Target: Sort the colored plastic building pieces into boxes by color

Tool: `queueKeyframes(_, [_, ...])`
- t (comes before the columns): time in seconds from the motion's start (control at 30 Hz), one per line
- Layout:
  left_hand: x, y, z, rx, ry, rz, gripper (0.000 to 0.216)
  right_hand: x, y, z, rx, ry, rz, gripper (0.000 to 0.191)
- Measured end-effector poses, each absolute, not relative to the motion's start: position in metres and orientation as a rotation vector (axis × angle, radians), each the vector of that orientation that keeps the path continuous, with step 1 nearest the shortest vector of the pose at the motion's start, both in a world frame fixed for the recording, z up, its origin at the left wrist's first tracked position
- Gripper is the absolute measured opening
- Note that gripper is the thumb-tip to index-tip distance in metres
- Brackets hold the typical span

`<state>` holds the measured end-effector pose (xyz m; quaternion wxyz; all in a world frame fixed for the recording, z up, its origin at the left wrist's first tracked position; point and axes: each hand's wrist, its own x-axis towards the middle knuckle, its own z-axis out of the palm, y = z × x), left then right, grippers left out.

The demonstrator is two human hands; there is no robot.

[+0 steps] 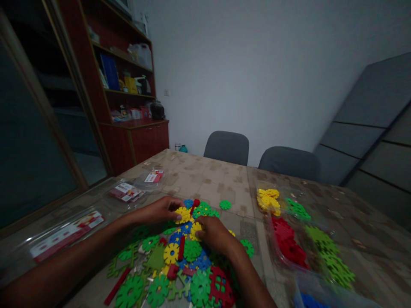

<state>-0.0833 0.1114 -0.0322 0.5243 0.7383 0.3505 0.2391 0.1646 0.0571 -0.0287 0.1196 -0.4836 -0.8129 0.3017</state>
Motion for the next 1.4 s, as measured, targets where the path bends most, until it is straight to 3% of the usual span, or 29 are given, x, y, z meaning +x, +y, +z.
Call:
queueKeyframes(0.23, [-0.082,0.109,-0.031,1.738,0.8,0.537,0.028,0.168,0.058,-0.036,-1.489,-2.278,0.905,0.026])
queueKeyframes(0.37, [-0.082,0.108,-0.029,1.727,0.79,0.51,0.03,0.17,0.061,-0.037,-1.425,-2.166,1.037,0.024])
queueKeyframes(0.53, [-0.076,0.102,-0.028,1.724,0.818,0.504,0.036,0.166,0.062,-0.034,-1.242,-2.024,1.248,0.038])
queueKeyframes(0.67, [-0.068,0.094,-0.03,1.713,0.841,0.518,0.039,0.162,0.06,-0.032,-1.126,-1.961,1.375,0.035])
queueKeyframes(0.97, [-0.077,0.101,-0.016,1.712,0.913,0.559,0.038,0.167,0.062,-0.034,-1.119,-1.914,1.382,0.038])
queueKeyframes(1.4, [-0.059,0.083,-0.038,1.822,0.988,0.465,0.03,0.169,0.06,-0.041,-1.101,-1.935,1.509,0.037])
